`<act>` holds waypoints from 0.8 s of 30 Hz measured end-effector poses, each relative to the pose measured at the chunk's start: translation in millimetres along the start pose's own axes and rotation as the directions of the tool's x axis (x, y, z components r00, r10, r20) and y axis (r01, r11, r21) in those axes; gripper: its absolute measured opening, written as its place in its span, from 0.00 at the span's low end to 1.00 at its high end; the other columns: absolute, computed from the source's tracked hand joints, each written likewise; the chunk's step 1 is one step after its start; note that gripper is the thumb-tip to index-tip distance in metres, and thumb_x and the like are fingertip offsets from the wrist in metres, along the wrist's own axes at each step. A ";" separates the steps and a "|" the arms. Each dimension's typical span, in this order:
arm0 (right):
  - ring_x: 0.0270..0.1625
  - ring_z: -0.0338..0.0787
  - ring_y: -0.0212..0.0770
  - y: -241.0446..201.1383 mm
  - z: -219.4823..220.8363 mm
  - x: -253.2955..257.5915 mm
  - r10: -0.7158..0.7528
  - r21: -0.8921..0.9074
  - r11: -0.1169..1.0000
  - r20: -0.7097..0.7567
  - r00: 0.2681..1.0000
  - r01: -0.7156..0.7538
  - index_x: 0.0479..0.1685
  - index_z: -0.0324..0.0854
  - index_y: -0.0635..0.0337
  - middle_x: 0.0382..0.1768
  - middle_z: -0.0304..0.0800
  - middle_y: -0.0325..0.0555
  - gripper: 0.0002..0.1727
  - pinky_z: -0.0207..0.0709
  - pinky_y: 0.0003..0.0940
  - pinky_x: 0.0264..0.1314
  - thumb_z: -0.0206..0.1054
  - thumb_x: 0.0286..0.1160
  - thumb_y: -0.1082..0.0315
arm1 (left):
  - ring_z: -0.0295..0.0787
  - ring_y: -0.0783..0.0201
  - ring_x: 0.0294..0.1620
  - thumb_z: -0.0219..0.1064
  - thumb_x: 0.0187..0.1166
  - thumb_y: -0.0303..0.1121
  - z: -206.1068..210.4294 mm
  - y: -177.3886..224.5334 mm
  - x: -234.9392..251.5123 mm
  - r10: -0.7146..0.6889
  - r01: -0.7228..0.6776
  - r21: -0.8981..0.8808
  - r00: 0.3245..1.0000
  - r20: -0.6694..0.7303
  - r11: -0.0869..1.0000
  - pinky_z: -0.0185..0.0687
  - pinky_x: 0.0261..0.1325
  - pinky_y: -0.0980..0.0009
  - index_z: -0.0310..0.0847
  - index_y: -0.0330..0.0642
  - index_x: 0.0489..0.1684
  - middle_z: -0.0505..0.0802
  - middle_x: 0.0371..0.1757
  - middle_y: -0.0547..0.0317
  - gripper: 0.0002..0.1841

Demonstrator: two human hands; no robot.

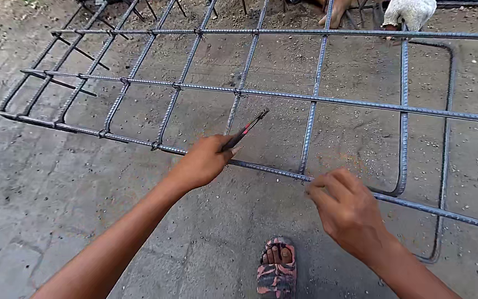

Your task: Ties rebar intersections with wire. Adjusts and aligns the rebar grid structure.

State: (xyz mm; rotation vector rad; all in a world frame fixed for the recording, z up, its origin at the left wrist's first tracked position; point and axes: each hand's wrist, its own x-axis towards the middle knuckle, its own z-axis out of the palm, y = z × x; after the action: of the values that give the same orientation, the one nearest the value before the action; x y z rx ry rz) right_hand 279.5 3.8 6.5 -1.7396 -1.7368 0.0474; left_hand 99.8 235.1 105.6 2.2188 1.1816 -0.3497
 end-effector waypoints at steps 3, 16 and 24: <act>0.42 0.88 0.44 5.9 28.0 -34.1 -0.261 -0.217 0.941 0.029 0.965 0.261 0.43 0.90 0.57 0.42 0.92 0.44 0.12 0.79 0.35 0.42 0.58 0.81 0.73 | 0.84 0.59 0.32 0.63 0.87 0.31 7.5 -15.4 -6.9 0.000 0.000 -0.106 1.000 -0.007 0.994 0.82 0.38 0.58 0.86 0.39 0.58 0.88 0.39 0.51 0.10; 0.46 0.95 0.30 42.9 75.4 -55.6 0.559 0.610 0.651 0.016 0.829 -0.451 0.49 0.90 0.70 0.48 0.97 0.48 0.17 0.86 0.23 0.54 0.59 0.65 0.74 | 0.86 0.72 0.31 0.61 0.84 0.33 30.2 -28.6 -43.3 -0.061 0.012 -0.379 0.991 -0.118 0.925 0.81 0.35 0.74 0.85 0.41 0.63 0.91 0.42 0.60 0.15; 0.45 0.93 0.24 37.7 73.5 7.8 0.627 0.792 0.266 0.291 0.723 -0.549 0.48 0.93 0.65 0.42 0.98 0.42 0.09 0.85 0.21 0.55 0.66 0.79 0.75 | 0.88 0.77 0.32 0.57 0.83 0.33 52.6 -23.6 -59.4 -0.109 -0.011 -0.525 0.974 -0.196 0.851 0.83 0.36 0.82 0.79 0.38 0.74 0.93 0.48 0.63 0.22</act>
State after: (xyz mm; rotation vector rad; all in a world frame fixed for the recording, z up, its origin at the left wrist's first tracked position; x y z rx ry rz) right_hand 278.8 46.0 -64.9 -1.4250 -0.6016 0.9961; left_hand 49.0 173.6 84.0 1.7731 1.2679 0.1951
